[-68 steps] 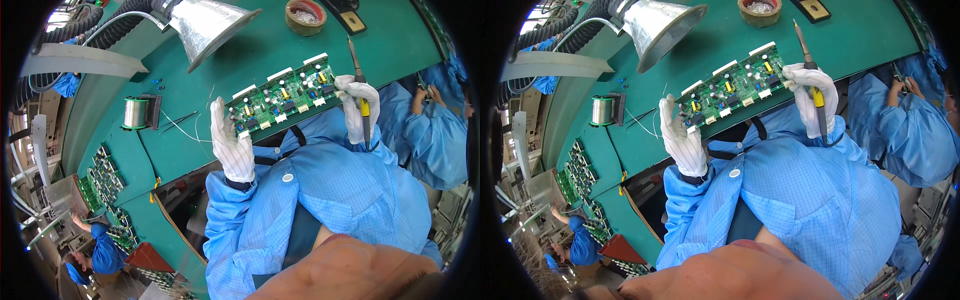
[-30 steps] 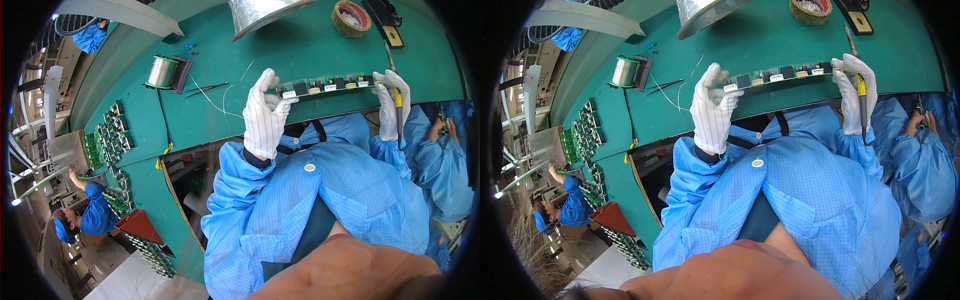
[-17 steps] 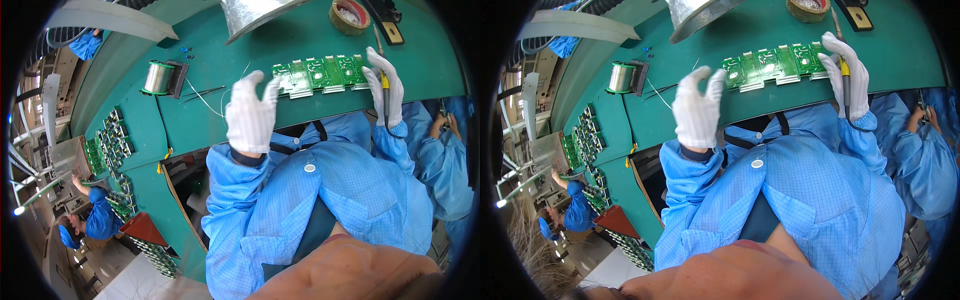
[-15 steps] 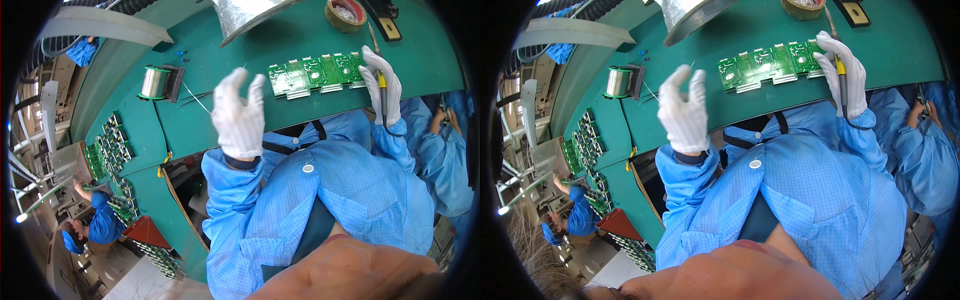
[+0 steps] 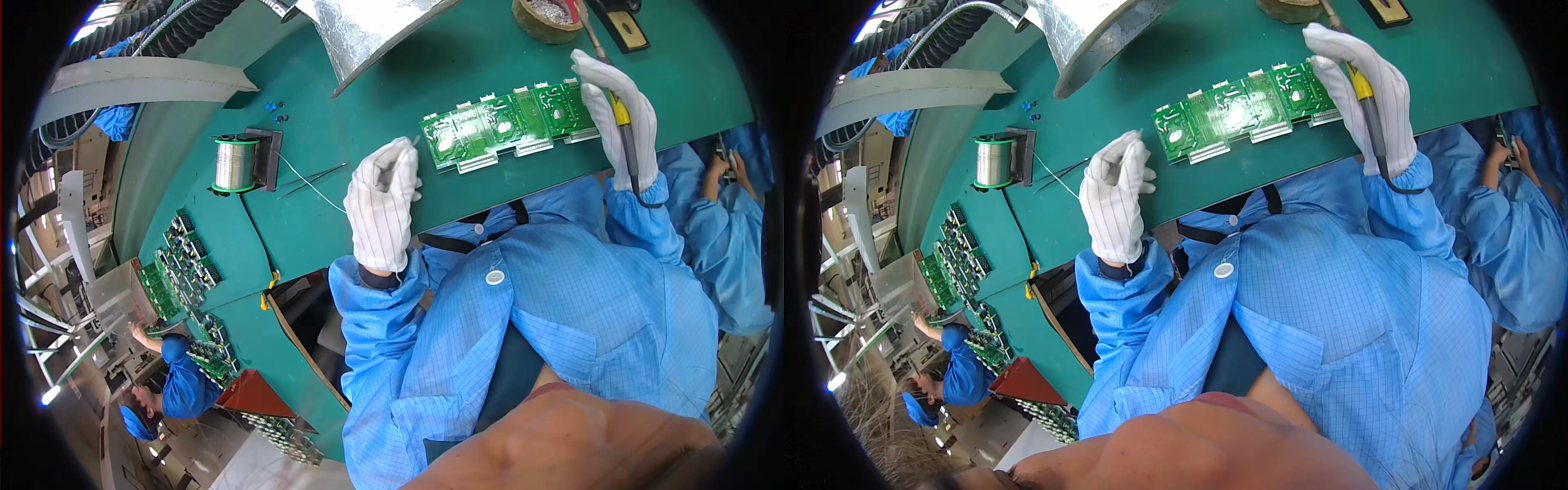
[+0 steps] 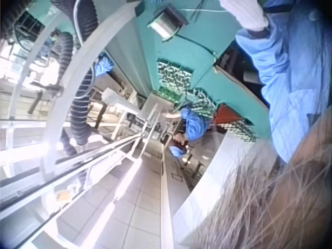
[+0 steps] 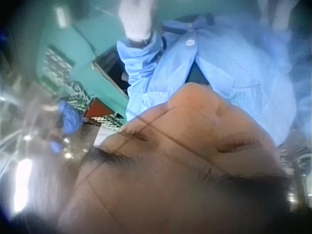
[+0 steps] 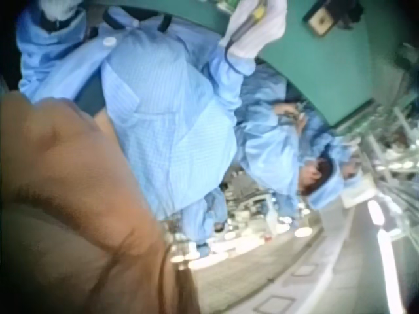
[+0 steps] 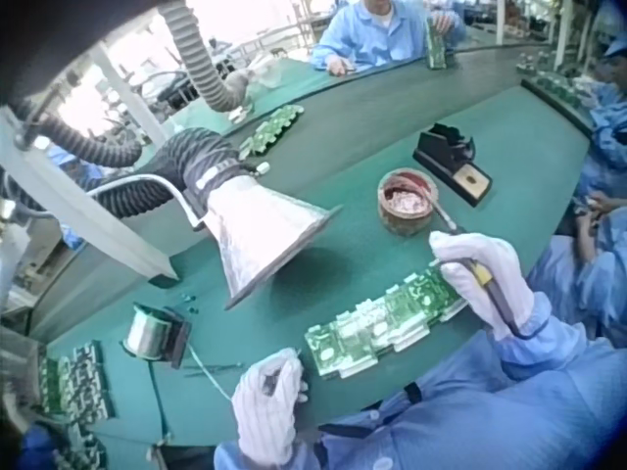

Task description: Soldering electronic components onto printed circuit boards at an assembly line workbench.

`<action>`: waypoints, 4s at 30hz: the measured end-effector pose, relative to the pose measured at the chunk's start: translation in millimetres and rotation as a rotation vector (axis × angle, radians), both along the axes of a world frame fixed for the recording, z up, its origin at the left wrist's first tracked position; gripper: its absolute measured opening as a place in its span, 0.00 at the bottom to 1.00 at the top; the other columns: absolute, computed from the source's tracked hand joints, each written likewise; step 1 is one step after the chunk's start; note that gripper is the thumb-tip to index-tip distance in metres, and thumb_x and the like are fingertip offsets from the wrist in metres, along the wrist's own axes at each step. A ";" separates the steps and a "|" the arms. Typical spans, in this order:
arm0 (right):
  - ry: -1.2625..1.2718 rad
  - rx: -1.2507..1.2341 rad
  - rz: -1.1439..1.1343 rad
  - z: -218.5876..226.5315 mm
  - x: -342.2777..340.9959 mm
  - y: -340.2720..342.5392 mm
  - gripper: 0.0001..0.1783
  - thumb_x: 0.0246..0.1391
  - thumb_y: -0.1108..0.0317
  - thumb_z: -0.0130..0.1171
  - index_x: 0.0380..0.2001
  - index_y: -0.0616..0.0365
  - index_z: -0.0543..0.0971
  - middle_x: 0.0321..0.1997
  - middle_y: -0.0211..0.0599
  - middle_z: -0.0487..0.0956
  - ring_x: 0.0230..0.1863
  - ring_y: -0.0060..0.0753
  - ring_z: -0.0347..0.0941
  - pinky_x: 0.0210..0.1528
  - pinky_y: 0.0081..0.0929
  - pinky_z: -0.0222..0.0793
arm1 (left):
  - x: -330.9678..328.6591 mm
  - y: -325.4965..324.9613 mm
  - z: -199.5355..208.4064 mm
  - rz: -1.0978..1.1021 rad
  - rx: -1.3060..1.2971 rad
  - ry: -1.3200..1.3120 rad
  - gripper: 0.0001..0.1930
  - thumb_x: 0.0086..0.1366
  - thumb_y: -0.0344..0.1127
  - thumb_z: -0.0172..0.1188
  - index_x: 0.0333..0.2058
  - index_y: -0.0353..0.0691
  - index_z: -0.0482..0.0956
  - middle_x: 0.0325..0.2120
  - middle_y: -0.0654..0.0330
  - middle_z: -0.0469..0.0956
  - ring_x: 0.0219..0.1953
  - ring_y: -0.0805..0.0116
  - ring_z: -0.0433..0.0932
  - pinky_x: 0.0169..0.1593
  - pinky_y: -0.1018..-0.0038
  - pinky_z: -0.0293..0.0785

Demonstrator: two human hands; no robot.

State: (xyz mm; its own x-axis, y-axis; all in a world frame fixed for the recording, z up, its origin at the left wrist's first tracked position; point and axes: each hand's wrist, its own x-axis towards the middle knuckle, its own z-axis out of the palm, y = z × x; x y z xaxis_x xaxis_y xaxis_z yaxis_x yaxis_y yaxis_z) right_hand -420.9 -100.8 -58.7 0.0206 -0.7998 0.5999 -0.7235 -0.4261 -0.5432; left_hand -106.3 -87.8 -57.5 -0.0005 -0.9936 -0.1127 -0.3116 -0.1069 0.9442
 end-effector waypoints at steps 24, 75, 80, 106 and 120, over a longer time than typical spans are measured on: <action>-0.195 0.115 -0.089 2.1 3.0 -5.6 0.35 0.66 0.40 0.49 0.57 0.62 0.77 0.49 0.43 0.82 0.51 0.34 0.77 0.58 0.33 0.69 | 9.8 -24.0 -2.9 -0.130 -0.374 -0.240 0.11 0.70 0.35 0.59 0.41 0.30 0.81 0.31 0.58 0.82 0.31 0.73 0.78 0.39 0.76 0.75; 0.000 0.211 0.373 5.8 103.5 -1.0 0.07 0.58 0.66 0.64 0.40 0.52 0.83 0.42 0.31 0.86 0.48 0.42 0.82 0.52 0.37 0.75 | -4.7 -37.9 -26.1 -0.032 -0.583 -0.287 0.06 0.62 0.22 0.60 0.29 0.35 0.71 0.45 0.48 0.81 0.39 0.62 0.84 0.43 0.70 0.80; -0.122 0.290 0.407 8.5 99.5 0.6 0.09 0.61 0.67 0.59 0.42 0.55 0.82 0.47 0.35 0.85 0.48 0.36 0.82 0.51 0.33 0.75 | -4.4 -36.9 -21.2 -0.032 -0.600 -0.317 0.07 0.60 0.21 0.61 0.29 0.36 0.71 0.43 0.50 0.82 0.42 0.59 0.83 0.46 0.68 0.78; -0.504 0.350 0.086 9.4 34.7 12.5 0.21 0.70 0.58 0.50 0.52 0.65 0.78 0.41 0.35 0.82 0.30 0.16 0.72 0.39 0.19 0.71 | 0.4 -40.7 -12.7 -0.132 -0.320 -0.093 0.09 0.63 0.33 0.59 0.26 0.33 0.76 0.51 0.39 0.76 0.48 0.56 0.80 0.50 0.64 0.76; -0.678 0.261 0.120 -11.5 41.2 1.9 0.26 0.70 0.52 0.51 0.55 0.65 0.76 0.45 0.37 0.82 0.37 0.20 0.75 0.45 0.20 0.73 | -4.7 -40.9 -14.4 -0.073 -0.223 -0.065 0.17 0.67 0.41 0.58 0.30 0.29 0.74 0.53 0.40 0.77 0.29 0.72 0.76 0.35 0.78 0.73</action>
